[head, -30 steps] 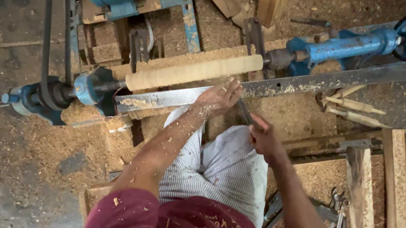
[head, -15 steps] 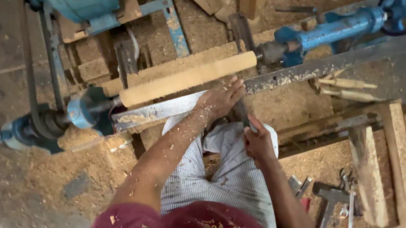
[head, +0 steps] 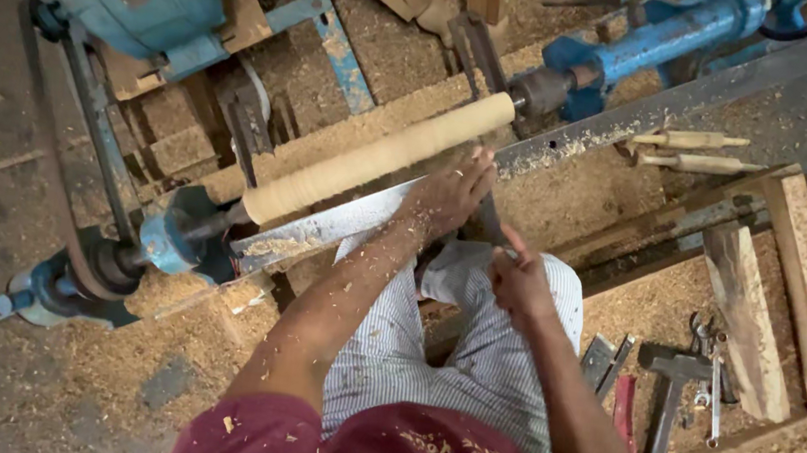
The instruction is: The person operates a wood lathe to shape a cylindrical wooden blank. Using a chisel, they smooth and refine the surface of the rotating wood, generating wood shavings.
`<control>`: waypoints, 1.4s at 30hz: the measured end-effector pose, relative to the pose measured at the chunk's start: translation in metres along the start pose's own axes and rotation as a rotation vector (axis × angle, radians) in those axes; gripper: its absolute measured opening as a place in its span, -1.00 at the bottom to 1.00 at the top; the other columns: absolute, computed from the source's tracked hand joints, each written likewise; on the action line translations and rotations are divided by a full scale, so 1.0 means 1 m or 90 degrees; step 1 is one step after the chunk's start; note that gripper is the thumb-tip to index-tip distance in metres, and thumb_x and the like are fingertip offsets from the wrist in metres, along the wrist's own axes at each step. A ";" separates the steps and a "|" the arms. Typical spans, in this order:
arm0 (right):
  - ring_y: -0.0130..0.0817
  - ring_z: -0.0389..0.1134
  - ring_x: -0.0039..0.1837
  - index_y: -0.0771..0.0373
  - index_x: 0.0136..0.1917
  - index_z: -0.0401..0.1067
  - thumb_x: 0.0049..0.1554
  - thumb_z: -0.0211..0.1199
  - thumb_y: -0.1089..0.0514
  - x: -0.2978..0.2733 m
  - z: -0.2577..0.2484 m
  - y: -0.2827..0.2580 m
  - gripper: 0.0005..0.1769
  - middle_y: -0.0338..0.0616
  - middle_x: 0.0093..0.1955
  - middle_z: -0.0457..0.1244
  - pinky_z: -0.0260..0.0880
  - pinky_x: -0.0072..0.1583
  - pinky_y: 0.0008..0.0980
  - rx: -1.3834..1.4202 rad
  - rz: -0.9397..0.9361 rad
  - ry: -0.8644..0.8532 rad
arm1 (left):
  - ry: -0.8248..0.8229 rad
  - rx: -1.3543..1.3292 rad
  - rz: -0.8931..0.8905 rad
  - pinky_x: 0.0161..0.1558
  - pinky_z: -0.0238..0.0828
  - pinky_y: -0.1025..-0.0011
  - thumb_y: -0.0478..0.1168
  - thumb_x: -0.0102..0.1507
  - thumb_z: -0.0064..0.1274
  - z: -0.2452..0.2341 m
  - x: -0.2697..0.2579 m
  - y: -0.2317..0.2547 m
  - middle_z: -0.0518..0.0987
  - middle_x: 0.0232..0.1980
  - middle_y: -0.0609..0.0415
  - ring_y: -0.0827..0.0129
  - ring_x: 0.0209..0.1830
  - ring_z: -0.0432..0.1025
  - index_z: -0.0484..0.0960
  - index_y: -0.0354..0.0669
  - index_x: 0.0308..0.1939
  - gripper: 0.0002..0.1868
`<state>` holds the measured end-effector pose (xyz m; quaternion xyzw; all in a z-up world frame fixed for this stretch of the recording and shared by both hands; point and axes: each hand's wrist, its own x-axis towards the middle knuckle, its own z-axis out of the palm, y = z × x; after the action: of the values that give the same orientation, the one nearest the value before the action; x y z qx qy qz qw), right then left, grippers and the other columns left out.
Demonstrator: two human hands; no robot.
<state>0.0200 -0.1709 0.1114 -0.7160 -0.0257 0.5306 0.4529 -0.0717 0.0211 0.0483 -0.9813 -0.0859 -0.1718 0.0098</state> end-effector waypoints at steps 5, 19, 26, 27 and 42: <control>-0.60 -0.05 -0.54 0.10 0.54 0.23 0.26 0.13 0.19 0.013 -0.032 -0.008 -0.42 -0.34 -0.44 0.13 -0.12 -0.50 -0.51 -0.007 -0.003 -0.116 | 0.010 0.021 -0.015 0.38 0.29 0.04 -0.14 0.38 -0.18 0.003 -0.004 0.003 0.42 0.39 -0.32 -0.13 0.42 0.31 0.46 -0.41 0.29 -0.51; -0.63 0.08 -0.41 0.11 0.51 0.32 0.26 0.17 0.21 0.063 -0.080 -0.025 -0.45 -0.34 -0.40 0.18 0.08 -0.38 -0.55 -0.245 -0.102 -0.193 | -0.087 0.060 -0.098 0.40 0.28 -0.02 -0.12 0.40 -0.20 0.002 0.004 0.018 0.39 0.44 -0.25 -0.16 0.45 0.27 0.41 -0.35 0.36 -0.49; -0.58 -0.04 -0.53 0.08 0.60 0.11 0.26 0.07 0.17 0.034 -0.053 0.002 -0.36 -0.28 -0.42 0.15 -0.08 -0.49 -0.51 0.031 -0.012 -0.160 | -0.138 0.005 -0.065 0.51 0.16 0.07 -0.13 0.32 -0.18 -0.005 0.015 0.015 0.21 0.58 -0.15 0.02 0.62 0.04 0.28 -0.28 0.48 -0.36; -0.58 -0.03 -0.53 0.09 0.60 0.11 0.27 0.07 0.18 0.030 -0.047 0.003 -0.35 -0.27 -0.42 0.15 -0.06 -0.49 -0.50 0.031 -0.023 -0.145 | -0.181 -0.014 -0.070 0.47 0.13 0.12 -0.08 0.22 -0.15 -0.010 0.016 0.015 0.17 0.58 -0.15 0.02 0.61 0.01 0.25 -0.29 0.48 -0.26; -0.54 -0.01 -0.53 0.09 0.60 0.10 0.28 0.06 0.16 0.033 -0.041 0.009 -0.37 -0.24 -0.40 0.13 -0.04 -0.49 -0.45 -0.044 -0.039 -0.103 | -0.131 -0.004 -0.064 0.51 0.06 0.03 -0.21 0.37 -0.23 0.025 0.009 0.016 0.26 0.54 -0.26 -0.10 0.56 0.13 0.31 -0.40 0.44 -0.43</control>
<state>0.0624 -0.1842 0.0824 -0.6848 -0.1020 0.5714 0.4406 -0.0528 0.0080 0.0282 -0.9883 -0.1347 -0.0710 -0.0110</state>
